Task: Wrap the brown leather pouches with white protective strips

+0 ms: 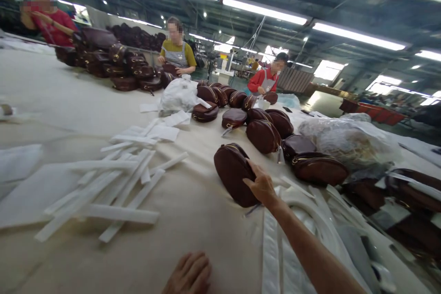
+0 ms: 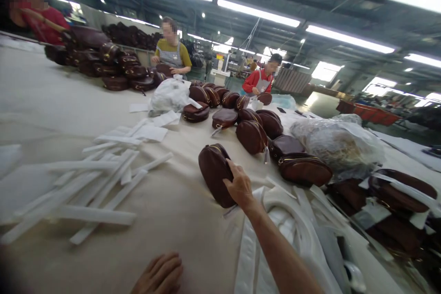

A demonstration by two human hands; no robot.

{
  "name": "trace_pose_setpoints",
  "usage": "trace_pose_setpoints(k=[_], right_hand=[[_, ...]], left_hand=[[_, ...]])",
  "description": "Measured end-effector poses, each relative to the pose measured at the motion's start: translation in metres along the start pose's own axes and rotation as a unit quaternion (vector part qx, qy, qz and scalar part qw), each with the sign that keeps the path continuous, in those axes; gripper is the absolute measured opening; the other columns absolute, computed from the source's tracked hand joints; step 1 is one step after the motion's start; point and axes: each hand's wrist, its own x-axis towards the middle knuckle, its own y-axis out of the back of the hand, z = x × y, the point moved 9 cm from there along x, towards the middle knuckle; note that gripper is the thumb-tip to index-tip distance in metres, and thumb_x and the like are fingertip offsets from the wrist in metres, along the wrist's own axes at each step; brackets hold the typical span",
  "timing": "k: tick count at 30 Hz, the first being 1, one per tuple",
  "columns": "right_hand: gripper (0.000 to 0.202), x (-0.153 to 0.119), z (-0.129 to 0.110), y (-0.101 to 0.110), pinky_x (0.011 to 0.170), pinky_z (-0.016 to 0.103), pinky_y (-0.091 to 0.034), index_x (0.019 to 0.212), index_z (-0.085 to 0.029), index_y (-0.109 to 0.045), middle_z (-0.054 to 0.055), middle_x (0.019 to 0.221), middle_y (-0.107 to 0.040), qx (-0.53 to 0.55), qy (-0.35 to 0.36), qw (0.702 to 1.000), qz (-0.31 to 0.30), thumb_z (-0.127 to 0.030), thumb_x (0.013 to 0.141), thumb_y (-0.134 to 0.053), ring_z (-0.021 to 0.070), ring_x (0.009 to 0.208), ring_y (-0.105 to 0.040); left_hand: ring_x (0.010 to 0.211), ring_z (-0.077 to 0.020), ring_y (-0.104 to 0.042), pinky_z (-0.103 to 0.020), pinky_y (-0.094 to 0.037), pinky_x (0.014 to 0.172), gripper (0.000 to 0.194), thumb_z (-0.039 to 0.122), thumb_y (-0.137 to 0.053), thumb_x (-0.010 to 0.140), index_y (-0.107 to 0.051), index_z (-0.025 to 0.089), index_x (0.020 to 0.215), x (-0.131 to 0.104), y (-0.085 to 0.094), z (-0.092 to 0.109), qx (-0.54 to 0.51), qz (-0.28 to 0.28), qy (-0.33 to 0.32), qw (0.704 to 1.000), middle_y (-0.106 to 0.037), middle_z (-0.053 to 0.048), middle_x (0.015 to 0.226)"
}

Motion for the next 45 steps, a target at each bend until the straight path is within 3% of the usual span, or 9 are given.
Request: trace_pose_setpoints(k=[6,12,20,27,30,34,38,42,45], right_hand=[[0.05,-0.11,-0.078,-0.004,0.086,0.029,-0.051,0.129,-0.027,-0.052,0.006,0.111,-0.062,0.158,0.293,0.929,-0.163,-0.015,0.08,-0.056,0.0176,0.1,-0.062],[0.054,-0.169,-0.106,0.003,0.084,0.03,-0.053,0.134,-0.029,-0.043,0.008,0.115,-0.057,0.18,0.321,0.918,-0.146,-0.013,0.083,-0.054,0.0182,0.102,-0.06],[0.038,-0.183,-0.13,0.022,0.085,0.041,-0.046,0.125,-0.018,-0.052,0.012,0.106,-0.059,-0.009,0.348,0.936,0.058,-0.019,0.086,-0.054,0.0254,0.1,-0.053],[0.01,-0.172,-0.138,0.003,0.067,0.034,-0.041,0.088,-0.018,-0.059,0.007,0.079,-0.063,-0.074,0.285,0.956,0.003,-0.026,0.087,-0.054,0.0211,0.071,-0.055],[0.022,-0.156,-0.132,0.006,0.067,0.031,-0.044,0.102,-0.018,-0.058,0.006,0.085,-0.064,-0.039,0.256,0.965,-0.044,-0.029,0.083,-0.058,0.0205,0.074,-0.058],[0.048,-0.135,-0.122,0.01,0.081,0.038,-0.046,0.118,-0.018,-0.054,0.011,0.105,-0.063,-0.009,0.237,0.968,-0.075,-0.04,0.077,-0.066,0.0258,0.093,-0.059],[0.021,-0.132,-0.11,-0.017,0.07,0.029,-0.046,0.093,-0.022,-0.062,0.002,0.083,-0.066,0.038,0.187,0.966,-0.175,-0.039,0.087,-0.052,0.0181,0.078,-0.062],[0.024,-0.145,-0.108,-0.019,0.059,0.027,-0.042,0.076,-0.02,-0.058,0.005,0.071,-0.065,-0.032,0.153,0.985,-0.069,-0.038,0.089,-0.047,0.0189,0.065,-0.063],[0.025,-0.162,-0.114,-0.014,0.051,0.027,-0.038,0.072,-0.02,-0.054,0.006,0.061,-0.062,-0.085,0.128,0.988,-0.005,-0.035,0.09,-0.044,0.019,0.054,-0.06]], left_hand=[[0.116,-0.0235,-0.052,-0.047,-0.035,0.107,0.025,0.008,-0.048,0.086,-0.06,0.014,0.107,0.029,0.07,0.0,0.05,0.07,0.078,0.993,-0.065,-0.01,0.106],[0.111,-0.0236,-0.052,-0.046,-0.041,0.101,0.029,0.008,-0.055,0.083,-0.059,0.014,0.111,0.044,0.107,0.015,0.062,0.06,0.051,0.995,-0.061,-0.01,0.106],[0.097,-0.0212,-0.051,-0.038,-0.04,0.087,0.02,0.024,-0.048,0.092,-0.054,0.013,0.108,0.079,0.094,-0.004,-0.003,-0.048,0.044,0.998,-0.06,-0.009,0.103],[0.073,-0.0196,-0.045,-0.034,-0.033,0.068,0.026,0.038,-0.042,0.095,-0.052,0.018,0.081,0.083,0.066,-0.022,0.026,-0.16,0.071,0.984,-0.055,-0.003,0.077],[0.076,-0.0199,-0.045,-0.034,-0.034,0.07,0.022,0.035,-0.042,0.095,-0.052,0.017,0.086,0.085,0.065,-0.024,0.028,-0.178,0.076,0.981,-0.055,-0.003,0.082],[0.078,-0.0201,-0.046,-0.034,-0.035,0.072,0.018,0.028,-0.041,0.095,-0.053,0.017,0.087,0.086,0.065,-0.028,0.025,-0.177,0.089,0.98,-0.055,-0.003,0.083],[0.08,-0.02,-0.049,-0.035,-0.038,0.075,0.015,0.026,-0.044,0.094,-0.054,0.017,0.089,0.088,0.063,-0.033,0.028,-0.149,0.109,0.982,-0.057,-0.004,0.084],[0.101,-0.0243,-0.05,-0.039,-0.039,0.087,0.019,0.02,-0.045,0.093,-0.053,0.013,0.109,0.085,0.083,-0.022,0.09,-0.034,0.109,0.989,-0.058,-0.011,0.104],[0.093,-0.0223,-0.055,-0.036,-0.045,0.082,0.021,0.021,-0.046,0.092,-0.05,0.012,0.111,0.072,0.091,-0.012,0.075,-0.012,0.149,0.986,-0.06,-0.011,0.099]])
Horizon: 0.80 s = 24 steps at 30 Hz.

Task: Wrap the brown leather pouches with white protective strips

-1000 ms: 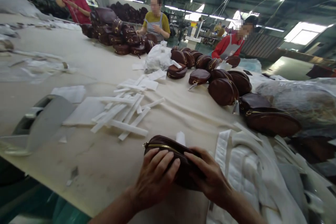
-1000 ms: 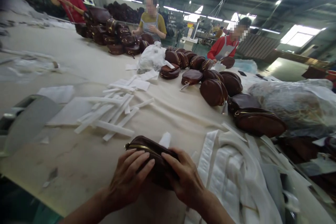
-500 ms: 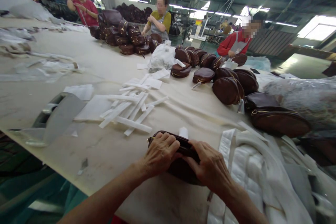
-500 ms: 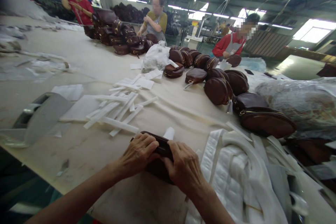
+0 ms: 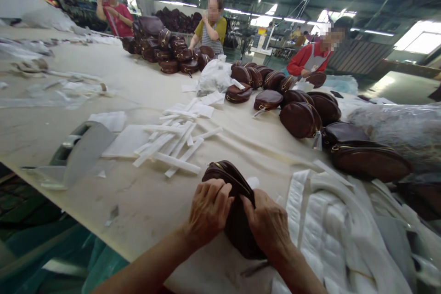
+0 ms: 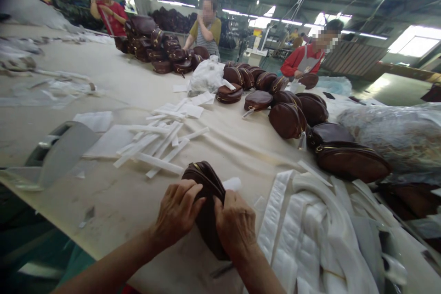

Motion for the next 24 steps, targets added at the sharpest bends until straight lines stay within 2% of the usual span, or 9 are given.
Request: trace_pose_setpoints(k=[3,5,8,11,13,15,18,21,24], right_hand=[[0.017,-0.012,-0.016,0.01,0.055,0.029,-0.045,0.09,-0.018,-0.057,0.008,0.071,-0.066,0.075,-0.009,0.997,0.0,-0.029,0.088,-0.045,0.0219,0.062,-0.064],[0.029,-0.019,-0.028,0.011,0.065,0.032,-0.052,0.112,-0.017,-0.053,0.01,0.09,-0.069,0.206,-0.007,0.977,-0.057,-0.026,0.085,-0.05,0.0232,0.078,-0.067],[0.046,-0.034,-0.046,0.0,0.075,0.031,-0.056,0.126,-0.021,-0.048,0.008,0.111,-0.066,0.409,-0.019,0.89,-0.201,-0.025,0.081,-0.057,0.0207,0.089,-0.067],[0.051,-0.044,-0.048,-0.004,0.076,0.033,-0.058,0.131,-0.021,-0.045,0.007,0.111,-0.067,0.487,-0.013,0.838,-0.247,-0.025,0.081,-0.057,0.0198,0.088,-0.068],[0.041,-0.04,-0.033,0.002,0.07,0.031,-0.058,0.124,-0.021,-0.051,0.005,0.097,-0.071,0.468,0.001,0.863,-0.191,-0.024,0.084,-0.055,0.0186,0.079,-0.069],[0.029,-0.03,-0.011,0.017,0.067,0.03,-0.058,0.115,-0.021,-0.058,0.005,0.089,-0.071,0.388,0.029,0.917,-0.08,-0.022,0.086,-0.055,0.0187,0.077,-0.068],[0.031,-0.015,0.005,0.034,0.082,0.039,-0.054,0.114,-0.021,-0.059,0.01,0.105,-0.066,0.222,0.123,0.967,0.035,-0.016,0.084,-0.054,0.0239,0.098,-0.062],[0.025,-0.002,0.008,0.023,0.086,0.04,-0.05,0.107,-0.02,-0.06,0.01,0.105,-0.063,0.153,0.199,0.968,0.011,-0.014,0.084,-0.053,0.0238,0.1,-0.059],[0.017,0.011,0.014,0.011,0.08,0.036,-0.05,0.101,-0.019,-0.059,0.008,0.098,-0.063,0.129,0.196,0.972,-0.02,-0.018,0.085,-0.056,0.0216,0.091,-0.059]], left_hand=[[0.082,-0.0197,-0.059,-0.032,-0.049,0.072,0.027,0.035,-0.039,0.095,-0.05,0.014,0.107,-0.013,-0.013,-0.01,-0.111,-0.093,0.11,0.983,-0.061,-0.009,0.091],[0.084,-0.02,-0.059,-0.033,-0.05,0.074,0.034,0.043,-0.038,0.094,-0.05,0.014,0.107,-0.016,-0.022,-0.015,-0.179,-0.17,0.172,0.954,-0.061,-0.009,0.093],[0.087,-0.0211,-0.058,-0.033,-0.048,0.077,0.036,0.048,-0.057,0.083,-0.054,0.016,0.098,-0.006,-0.028,-0.019,-0.218,-0.284,0.199,0.912,-0.06,-0.006,0.094],[0.085,-0.0195,-0.057,-0.028,-0.046,0.074,0.034,0.039,-0.072,0.071,-0.055,0.018,0.091,0.005,-0.029,-0.016,-0.227,-0.396,0.153,0.877,-0.058,-0.002,0.093],[0.083,-0.0185,-0.057,-0.025,-0.045,0.072,0.028,0.032,-0.07,0.072,-0.055,0.018,0.091,0.008,-0.027,-0.013,-0.212,-0.435,0.111,0.868,-0.058,-0.001,0.091],[0.084,-0.0187,-0.058,-0.026,-0.044,0.073,0.022,0.025,-0.064,0.076,-0.055,0.017,0.094,0.008,-0.026,-0.012,-0.191,-0.443,0.084,0.872,-0.059,-0.002,0.092],[0.087,-0.019,-0.059,-0.026,-0.044,0.077,0.023,0.018,-0.056,0.077,-0.054,0.018,0.1,0.005,-0.027,-0.008,-0.188,-0.435,0.071,0.878,-0.061,-0.003,0.097],[0.087,-0.0185,-0.06,-0.026,-0.045,0.076,0.025,0.017,-0.054,0.076,-0.054,0.019,0.1,0.005,-0.028,-0.006,-0.19,-0.423,0.062,0.883,-0.061,-0.003,0.097],[0.086,-0.0182,-0.06,-0.025,-0.045,0.074,0.023,0.017,-0.054,0.077,-0.054,0.019,0.1,0.008,-0.03,-0.008,-0.168,-0.43,0.047,0.886,-0.061,-0.002,0.095]])
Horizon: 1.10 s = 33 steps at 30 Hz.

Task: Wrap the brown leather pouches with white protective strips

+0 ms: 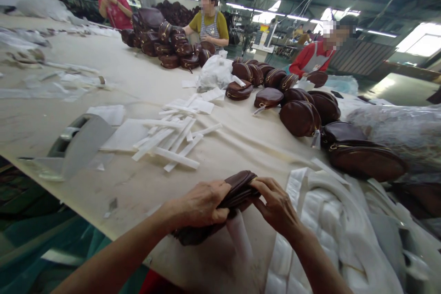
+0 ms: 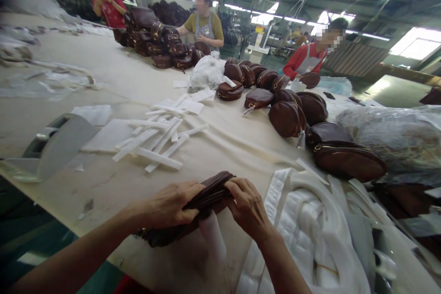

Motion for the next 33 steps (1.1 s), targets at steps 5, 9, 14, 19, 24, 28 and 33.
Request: trace_pose_setpoints(k=[5,9,14,19,24,28,33], right_hand=[[0.014,0.006,0.013,-0.009,0.066,0.03,-0.046,0.082,-0.02,-0.059,0.002,0.079,-0.061,-0.053,-0.075,0.993,-0.068,-0.031,0.077,-0.068,0.0192,0.075,-0.058],[0.021,-0.007,0.009,-0.005,0.057,0.025,-0.041,0.075,-0.021,-0.058,-0.001,0.069,-0.056,-0.04,-0.113,0.991,-0.056,-0.04,0.082,-0.062,0.0138,0.06,-0.055],[0.032,-0.015,-0.012,0.01,0.077,0.039,-0.046,0.103,-0.015,-0.057,0.012,0.097,-0.062,-0.113,-0.035,0.989,0.088,-0.043,0.088,-0.054,0.0261,0.09,-0.057],[0.042,-0.007,-0.018,-0.01,0.078,0.037,-0.048,0.125,-0.016,-0.046,0.012,0.101,-0.063,-0.073,0.041,0.993,0.088,-0.041,0.093,-0.047,0.0232,0.09,-0.058],[0.024,-0.006,-0.017,-0.01,0.066,0.032,-0.047,0.104,-0.019,-0.055,0.005,0.08,-0.061,-0.058,0.033,0.99,0.128,-0.038,0.094,-0.045,0.0187,0.072,-0.056],[0.017,-0.015,-0.032,0.001,0.065,0.03,-0.046,0.101,-0.016,-0.054,0.005,0.077,-0.06,-0.068,0.059,0.988,0.128,-0.031,0.094,-0.048,0.0178,0.07,-0.055],[0.015,-0.034,-0.042,0.003,0.067,0.029,-0.047,0.101,-0.015,-0.055,0.006,0.078,-0.062,-0.075,0.079,0.986,0.128,-0.026,0.094,-0.047,0.0173,0.071,-0.057]], left_hand=[[0.081,-0.0193,-0.06,-0.027,-0.045,0.071,0.014,0.017,-0.056,0.08,-0.054,0.016,0.094,0.005,0.007,-0.007,0.115,-0.021,0.019,0.993,-0.062,-0.004,0.091],[0.087,-0.0243,-0.059,-0.037,-0.045,0.08,0.018,0.024,-0.058,0.086,-0.053,0.015,0.101,0.002,0.02,-0.018,0.224,0.071,0.022,0.972,-0.061,-0.007,0.096],[0.096,-0.0258,-0.055,-0.042,-0.041,0.09,0.03,0.03,-0.059,0.087,-0.049,0.013,0.11,-0.01,0.02,-0.019,0.24,0.211,-0.055,0.946,-0.059,-0.009,0.103],[0.098,-0.0277,-0.053,-0.043,-0.04,0.093,0.043,0.039,-0.06,0.085,-0.049,0.006,0.111,-0.012,0.016,-0.009,0.293,0.278,-0.094,0.91,-0.058,-0.014,0.105],[0.076,-0.0229,-0.056,-0.037,-0.045,0.072,0.043,0.042,-0.051,0.09,-0.046,0.011,0.119,-0.01,0.016,-0.004,0.324,0.281,-0.13,0.894,-0.06,-0.007,0.087],[0.074,-0.0204,-0.055,-0.035,-0.043,0.07,0.037,0.035,-0.041,0.096,-0.045,0.008,0.121,-0.023,0.017,0.008,0.323,0.279,-0.166,0.889,-0.058,-0.007,0.083],[0.075,-0.0202,-0.054,-0.036,-0.042,0.071,0.036,0.031,-0.041,0.095,-0.044,0.009,0.123,-0.033,0.003,0.02,0.297,0.262,-0.156,0.905,-0.057,-0.007,0.086]])
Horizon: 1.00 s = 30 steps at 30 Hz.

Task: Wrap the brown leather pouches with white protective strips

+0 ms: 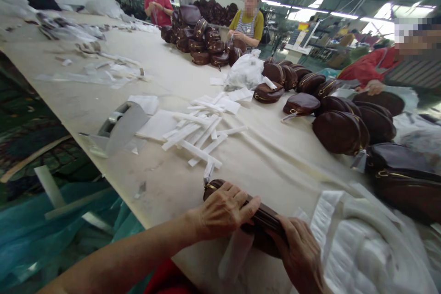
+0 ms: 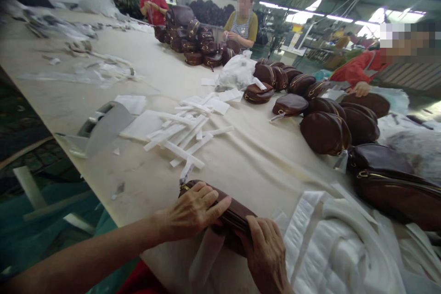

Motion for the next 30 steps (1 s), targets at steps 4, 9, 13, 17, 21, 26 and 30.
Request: trace_pose_setpoints(k=[4,9,13,17,21,26,30], right_hand=[[0.018,-0.011,0.01,-0.007,0.066,0.027,-0.049,0.098,-0.017,-0.057,0.005,0.079,-0.064,0.036,-0.016,0.998,-0.04,-0.032,0.092,-0.049,0.0167,0.07,-0.061],[0.033,0.004,0.04,-0.017,0.059,0.024,-0.051,0.097,-0.022,-0.062,0.004,0.078,-0.065,0.177,-0.082,0.962,-0.191,-0.046,0.093,-0.039,0.0165,0.068,-0.064],[0.031,0.057,0.056,-0.056,0.068,0.025,-0.051,0.088,-0.022,-0.064,0.004,0.082,-0.067,0.188,-0.156,0.925,-0.291,-0.043,0.093,-0.041,0.0169,0.076,-0.065],[0.022,0.109,0.032,-0.144,0.072,0.026,-0.048,0.089,-0.021,-0.064,0.004,0.087,-0.066,0.18,-0.114,0.906,-0.365,-0.038,0.088,-0.05,0.0159,0.076,-0.062],[0.022,0.124,0.008,-0.231,0.08,0.029,-0.046,0.102,-0.02,-0.062,0.007,0.103,-0.065,0.137,-0.087,0.895,-0.416,-0.024,0.081,-0.058,0.0178,0.09,-0.062],[0.019,0.122,0.002,-0.265,0.07,0.03,-0.045,0.094,-0.016,-0.061,0.004,0.081,-0.063,0.131,-0.087,0.9,-0.406,-0.019,0.075,-0.061,0.0176,0.076,-0.059],[0.008,0.12,0.014,-0.241,0.058,0.024,-0.041,0.069,-0.018,-0.058,-0.003,0.066,-0.055,0.157,-0.083,0.893,-0.413,-0.023,0.076,-0.058,0.0118,0.061,-0.052]], left_hand=[[0.08,-0.0219,-0.055,-0.039,-0.042,0.077,0.028,0.029,-0.046,0.093,-0.05,0.007,0.11,0.004,-0.014,0.007,0.01,-0.052,0.025,0.998,-0.057,-0.01,0.091],[0.081,-0.0223,-0.056,-0.038,-0.043,0.074,0.038,0.029,-0.044,0.092,-0.044,0.007,0.123,0.008,-0.009,0.01,-0.015,-0.034,0.009,0.999,-0.058,-0.009,0.091],[0.072,-0.0199,-0.056,-0.035,-0.041,0.066,0.034,0.03,-0.042,0.093,-0.046,0.012,0.121,0.004,-0.009,0.008,-0.053,-0.028,0.004,0.998,-0.056,-0.005,0.08],[0.069,-0.0185,-0.055,-0.034,-0.038,0.064,0.025,0.026,-0.046,0.091,-0.05,0.012,0.112,0.002,-0.007,0.006,-0.066,0.013,0.027,0.997,-0.054,-0.003,0.076],[0.067,-0.0172,-0.054,-0.033,-0.036,0.062,0.021,0.026,-0.048,0.09,-0.055,0.014,0.106,0.0,-0.009,0.006,-0.064,0.037,0.048,0.996,-0.05,0.0,0.071],[0.07,-0.0156,-0.054,-0.03,-0.037,0.06,0.018,0.025,-0.048,0.09,-0.059,0.021,0.104,-0.004,-0.012,0.002,-0.037,0.086,0.071,0.993,-0.052,-0.002,0.077],[0.086,-0.0179,-0.055,-0.032,-0.043,0.073,0.021,0.023,-0.046,0.092,-0.058,0.016,0.108,-0.008,-0.007,0.001,-0.044,0.11,0.053,0.992,-0.055,-0.007,0.096]])
